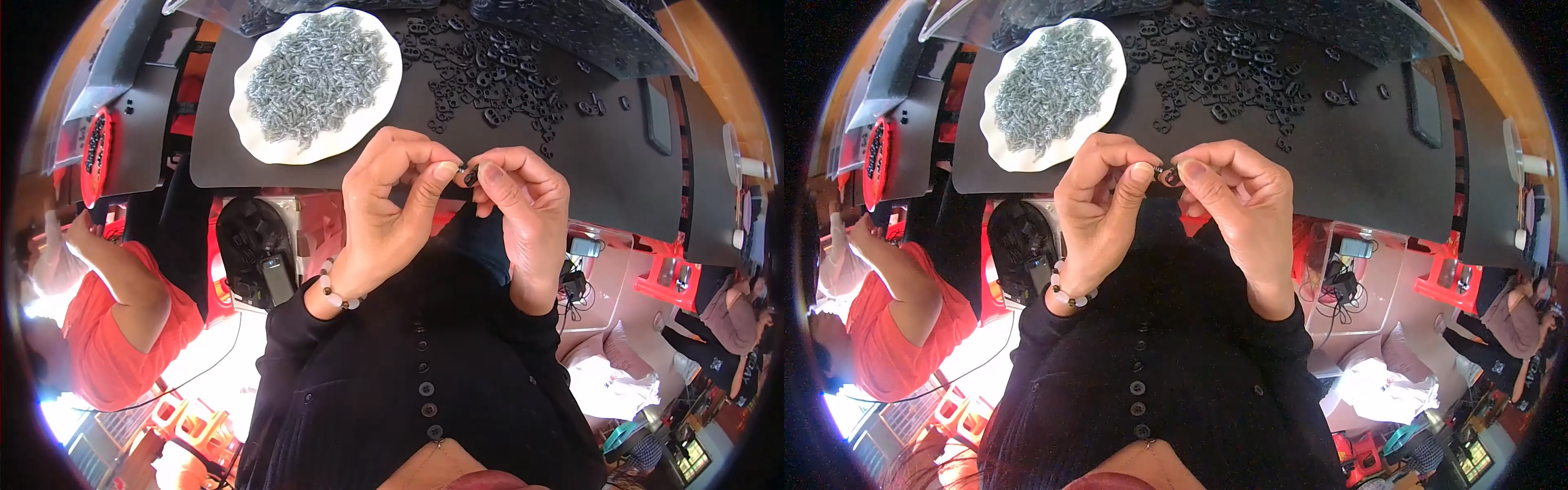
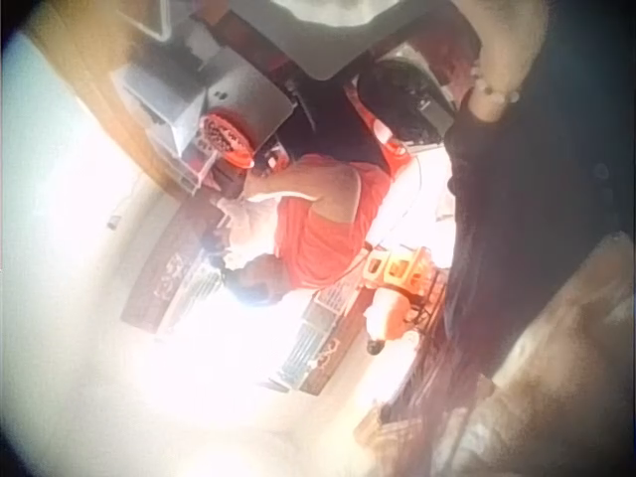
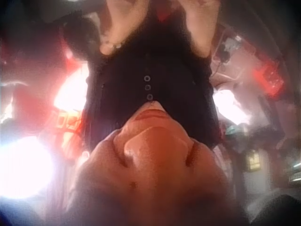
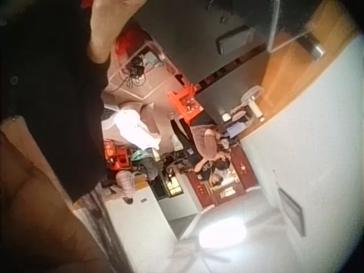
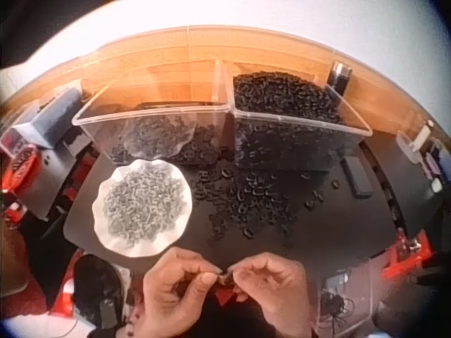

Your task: The person assembles plastic cord locks by hand, picking up springs and plastic components from the table and fitting them together.

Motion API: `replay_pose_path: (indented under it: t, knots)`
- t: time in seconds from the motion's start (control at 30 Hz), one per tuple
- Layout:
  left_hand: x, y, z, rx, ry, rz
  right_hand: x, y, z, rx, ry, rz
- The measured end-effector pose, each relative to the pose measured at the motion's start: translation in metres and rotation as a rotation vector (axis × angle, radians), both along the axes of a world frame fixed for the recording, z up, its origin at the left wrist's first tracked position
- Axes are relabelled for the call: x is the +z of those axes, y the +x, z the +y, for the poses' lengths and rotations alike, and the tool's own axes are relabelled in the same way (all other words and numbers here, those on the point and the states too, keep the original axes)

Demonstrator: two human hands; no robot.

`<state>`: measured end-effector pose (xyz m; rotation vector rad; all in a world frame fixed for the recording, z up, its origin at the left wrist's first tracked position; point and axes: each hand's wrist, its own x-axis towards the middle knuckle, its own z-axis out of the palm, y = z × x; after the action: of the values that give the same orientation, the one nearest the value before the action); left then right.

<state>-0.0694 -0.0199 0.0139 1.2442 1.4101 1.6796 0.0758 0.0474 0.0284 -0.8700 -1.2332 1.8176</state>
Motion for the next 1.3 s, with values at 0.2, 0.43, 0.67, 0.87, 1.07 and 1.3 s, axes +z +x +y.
replay_pose_path:
  t: [0.2, 0.43, 0.67, 0.87, 1.07, 1.3]
  knots:
    - [-0.004, 0.005, 0.005, 0.02, 0.004, 0.057, -0.004, 0.009, -0.002, -0.023, 0.091, -0.031]
    - [-0.002, 0.009, 0.004, 0.017, -0.066, 0.126, 0.001, 0.011, -0.008, -0.099, 0.177, -0.103]
    - [-0.002, 0.012, 0.003, 0.056, -0.062, 0.205, 0.002, 0.009, -0.011, -0.117, 0.236, -0.156]
    - [-0.003, 0.013, 0.004, 0.096, -0.037, 0.323, 0.001, 0.008, -0.014, -0.129, 0.237, -0.173]
    - [-0.003, 0.014, 0.003, 0.085, -0.021, 0.365, -0.004, 0.006, -0.02, -0.162, 0.29, -0.181]
    - [-0.005, 0.018, 0.001, 0.048, -0.035, 0.31, -0.009, 0.006, -0.025, -0.2, 0.306, -0.163]
